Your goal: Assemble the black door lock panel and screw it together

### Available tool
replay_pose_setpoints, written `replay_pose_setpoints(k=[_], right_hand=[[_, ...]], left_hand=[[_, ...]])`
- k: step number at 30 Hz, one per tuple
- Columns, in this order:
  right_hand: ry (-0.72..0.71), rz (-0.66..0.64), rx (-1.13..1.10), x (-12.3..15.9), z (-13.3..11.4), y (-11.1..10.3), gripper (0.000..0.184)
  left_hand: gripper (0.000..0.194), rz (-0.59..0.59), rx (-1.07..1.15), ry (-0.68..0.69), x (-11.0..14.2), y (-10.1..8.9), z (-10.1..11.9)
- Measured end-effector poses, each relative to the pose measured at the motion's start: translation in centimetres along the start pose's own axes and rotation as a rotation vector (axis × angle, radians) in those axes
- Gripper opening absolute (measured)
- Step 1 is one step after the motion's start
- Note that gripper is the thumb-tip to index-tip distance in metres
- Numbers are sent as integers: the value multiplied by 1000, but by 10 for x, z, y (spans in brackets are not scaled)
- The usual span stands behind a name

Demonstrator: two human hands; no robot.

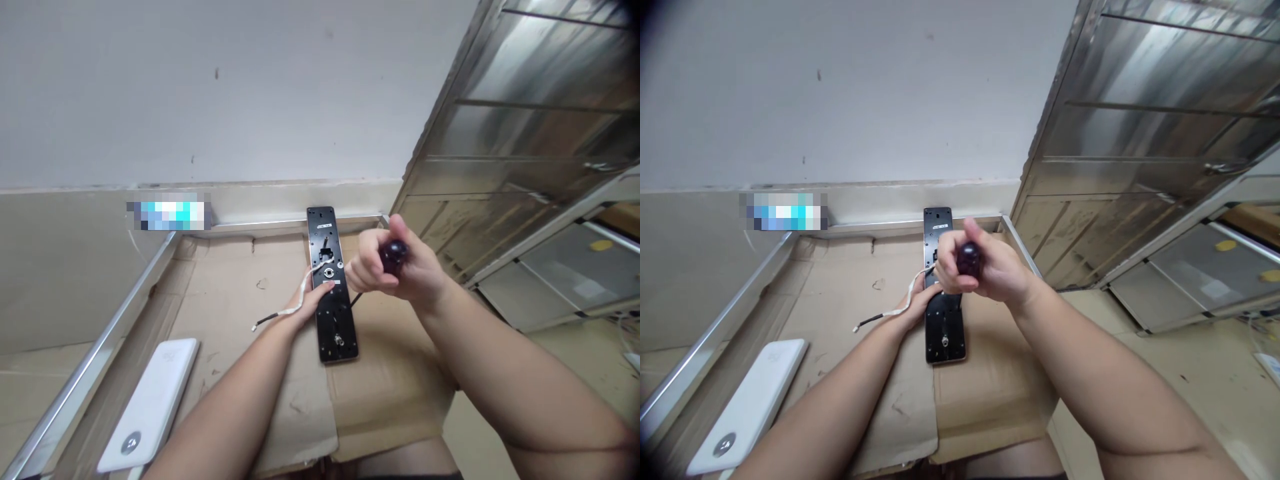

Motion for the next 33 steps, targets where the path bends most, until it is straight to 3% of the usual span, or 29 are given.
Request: replay_pose_setpoints(k=[4,7,13,20,22,26,28,33], right_hand=[[-195,212,17,4,0,0,41],[-215,275,88,10,-3,-3,29],[-45,102,112,17,-4,4,58],[-262,313,109,17,-1,9,30],[-208,298,136,18,-5,6,28],[-10,161,149,19,-10,2,52],[15,156,98,18,-10,1,58],[-198,327,59,17,-7,-1,42]], left_hand=[[53,22,0,-31,1,2,2],[50,28,-33,-36,1,1,4],[47,14,-100,-13,1,0,9],[56,109,-159,31,2,0,4],[59,129,-189,72,2,-2,2],[64,161,-311,117,3,-6,-2],[64,165,-401,129,5,-7,-1],[68,74,-561,103,21,-7,13]])
Point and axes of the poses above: each hand's wrist, its own x-axis away from the middle knuckle, its own y-axis out of the palm, z = x × y, the point moved 4 cm from there along -x, towards the middle knuckle, and after that the axes turned 4 degrees about y, right-handed, at the moved point
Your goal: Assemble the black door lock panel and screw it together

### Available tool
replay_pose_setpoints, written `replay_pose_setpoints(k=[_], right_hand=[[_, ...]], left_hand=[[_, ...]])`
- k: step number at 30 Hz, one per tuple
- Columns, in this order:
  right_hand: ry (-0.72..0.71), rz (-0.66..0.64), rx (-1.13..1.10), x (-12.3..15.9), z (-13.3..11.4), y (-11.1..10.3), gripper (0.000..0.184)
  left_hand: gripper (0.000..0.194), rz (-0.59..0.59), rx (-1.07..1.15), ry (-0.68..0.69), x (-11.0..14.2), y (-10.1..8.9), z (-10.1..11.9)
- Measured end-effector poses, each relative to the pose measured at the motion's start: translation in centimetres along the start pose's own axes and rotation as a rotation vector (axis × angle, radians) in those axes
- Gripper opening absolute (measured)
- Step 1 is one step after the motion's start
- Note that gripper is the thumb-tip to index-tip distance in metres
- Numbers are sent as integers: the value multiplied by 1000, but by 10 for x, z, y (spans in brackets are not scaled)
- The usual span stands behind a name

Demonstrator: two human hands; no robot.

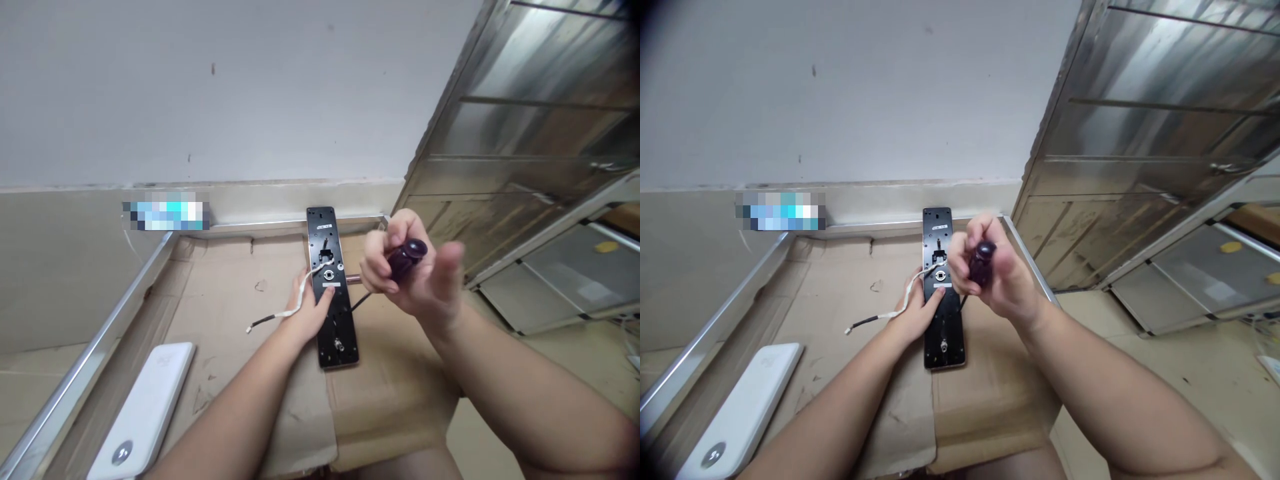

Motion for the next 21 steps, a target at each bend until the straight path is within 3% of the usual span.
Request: replay_pose_setpoints(k=[3,8,11,14,18,21], right_hand=[[-48,9,75,1,-1,-2,28],[157,-151,151,3,-7,1,47],[157,-20,67,2,-5,2,43],[8,145,0,4,0,4,44],[-123,176,25,6,4,6,41],[-83,182,80,4,3,2,35]], left_hand=[[70,-48,-11,-89,12,-8,9],[50,-104,-68,-301,18,-21,10],[34,-192,63,-251,11,-25,14],[43,-332,246,-238,5,-26,23],[39,-475,577,-290,6,-18,39],[31,-448,702,-190,8,-11,46]])
Point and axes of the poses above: each hand's wrist, its own x-axis away from the middle knuckle, its own y-axis out of the palm, z = x × y, the point moved 4 cm from there along -x, towards the middle knuckle, and after that the axes turned 4 degrees about y, right-handed, at the moved point
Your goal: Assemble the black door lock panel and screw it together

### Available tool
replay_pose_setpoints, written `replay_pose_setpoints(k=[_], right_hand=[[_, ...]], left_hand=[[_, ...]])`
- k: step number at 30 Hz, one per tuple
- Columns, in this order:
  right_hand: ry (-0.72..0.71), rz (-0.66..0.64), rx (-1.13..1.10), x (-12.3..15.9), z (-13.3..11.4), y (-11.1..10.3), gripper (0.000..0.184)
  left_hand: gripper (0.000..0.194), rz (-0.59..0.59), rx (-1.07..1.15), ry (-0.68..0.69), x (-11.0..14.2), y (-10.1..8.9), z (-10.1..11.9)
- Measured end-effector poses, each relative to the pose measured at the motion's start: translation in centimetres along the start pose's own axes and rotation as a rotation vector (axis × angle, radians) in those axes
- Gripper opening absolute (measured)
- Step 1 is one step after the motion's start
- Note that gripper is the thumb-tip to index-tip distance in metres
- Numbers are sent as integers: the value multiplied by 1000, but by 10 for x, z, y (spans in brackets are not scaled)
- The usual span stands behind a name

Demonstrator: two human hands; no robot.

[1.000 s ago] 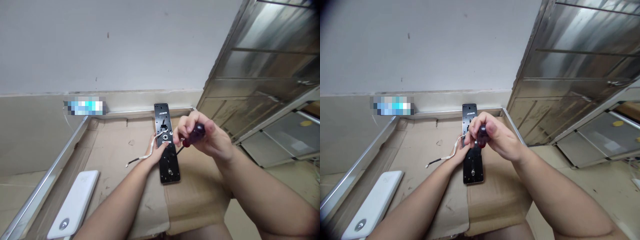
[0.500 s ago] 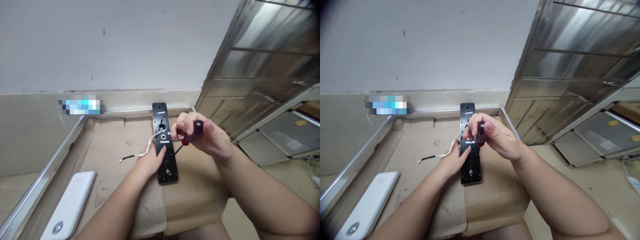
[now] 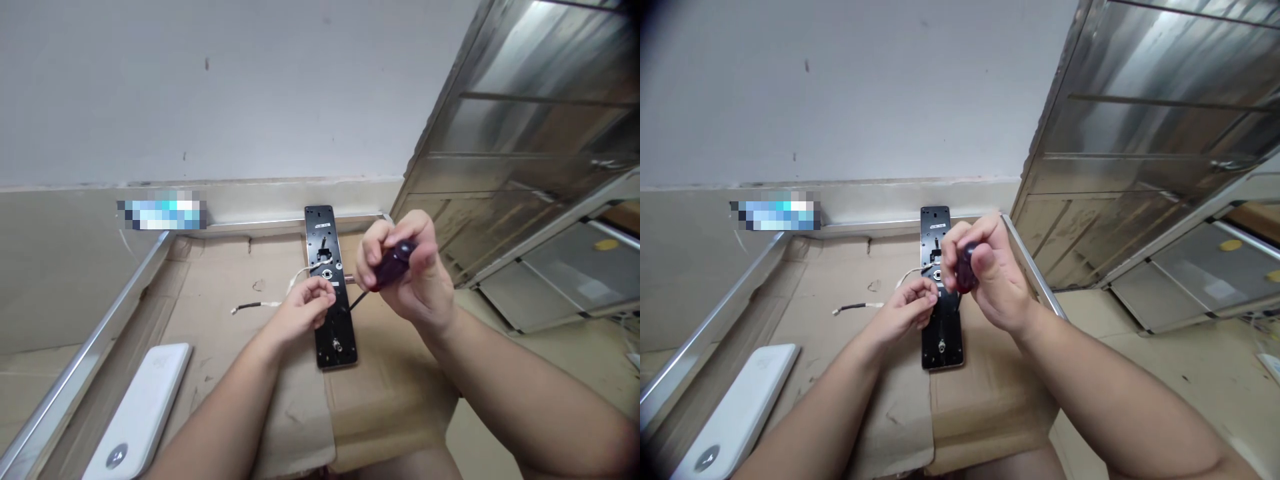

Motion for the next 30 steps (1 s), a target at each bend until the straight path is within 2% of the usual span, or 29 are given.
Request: replay_pose_setpoints(k=[3,6,10,12,14,17,20,23,27,30], right_hand=[[86,-89,26,-5,-3,-1,44],[178,-141,-41,-7,-3,0,49],[43,-26,-110,-2,-4,0,42],[-17,38,-63,0,-3,-2,37],[1,32,-6,-1,-3,-4,33],[142,-87,12,-6,-4,-4,43],[251,-180,-70,-8,-3,-3,53],[148,-147,-166,-5,-2,0,52],[-54,-31,-106,1,-1,0,32],[-28,-51,-2,-1,-3,-3,30]], left_hand=[[25,42,-106,157,-1,4,-2],[17,38,-393,334,2,9,2],[27,-67,-687,488,7,17,8],[27,-94,-737,510,7,20,9],[23,-105,-778,515,6,20,8],[19,-118,-844,512,4,21,5],[16,-128,-902,513,2,23,1],[15,-127,-938,517,1,24,-2],[15,-118,-959,515,1,24,-4],[15,-117,-962,510,1,23,-4]])
Point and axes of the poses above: each hand's wrist, its own x-axis away from the middle knuckle, its own y-axis out of the palm, z = x × y, the point moved 4 cm from there along -x, towards the middle knuckle, and after that the axes turned 4 degrees about y, right-handed, at the moved point
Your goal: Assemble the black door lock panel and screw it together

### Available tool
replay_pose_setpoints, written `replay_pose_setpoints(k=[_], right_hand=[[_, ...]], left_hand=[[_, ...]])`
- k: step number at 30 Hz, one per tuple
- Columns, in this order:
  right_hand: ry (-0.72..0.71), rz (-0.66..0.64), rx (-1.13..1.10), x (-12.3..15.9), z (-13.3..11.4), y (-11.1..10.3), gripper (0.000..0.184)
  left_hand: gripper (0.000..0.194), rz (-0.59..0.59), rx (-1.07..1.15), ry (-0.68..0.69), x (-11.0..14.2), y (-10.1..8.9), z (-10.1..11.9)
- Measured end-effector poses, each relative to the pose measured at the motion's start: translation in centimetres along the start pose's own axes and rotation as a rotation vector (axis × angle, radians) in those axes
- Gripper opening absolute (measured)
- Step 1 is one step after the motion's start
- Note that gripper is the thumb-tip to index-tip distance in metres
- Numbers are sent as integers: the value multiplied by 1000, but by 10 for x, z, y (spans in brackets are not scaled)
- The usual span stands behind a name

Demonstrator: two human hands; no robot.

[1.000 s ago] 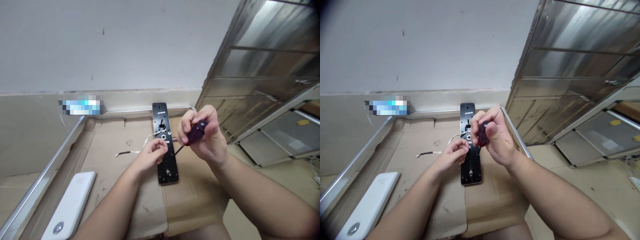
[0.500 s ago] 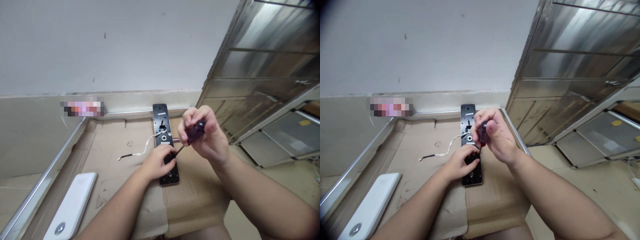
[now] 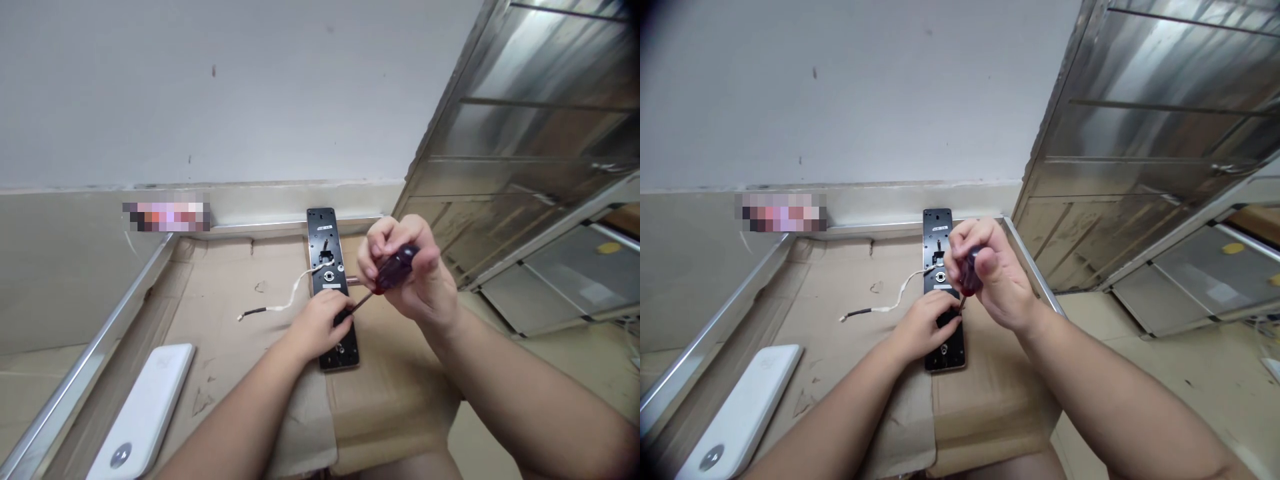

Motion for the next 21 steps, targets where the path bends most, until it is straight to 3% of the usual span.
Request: replay_pose_setpoints(k=[5,9,13,18,21], right_hand=[[227,-189,-14,-5,0,-1,53],[105,-91,-125,-3,2,2,42],[39,-16,-43,-2,2,1,28],[250,-168,-38,-3,2,4,53],[199,-153,-124,-1,3,7,53]], left_hand=[[14,-7,-11,3,0,0,0],[15,-10,-24,18,0,1,0],[13,-4,-33,19,0,2,-1],[13,-10,-38,14,0,2,0],[15,-17,-33,14,0,2,1]])
Point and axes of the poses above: each hand's wrist, its own x-axis away from the middle knuckle, its own y-axis out of the palm, z = x × y, the point moved 4 cm from there along -x, towards the middle knuckle, and after that the axes turned 4 degrees about y, right-handed, at the moved point
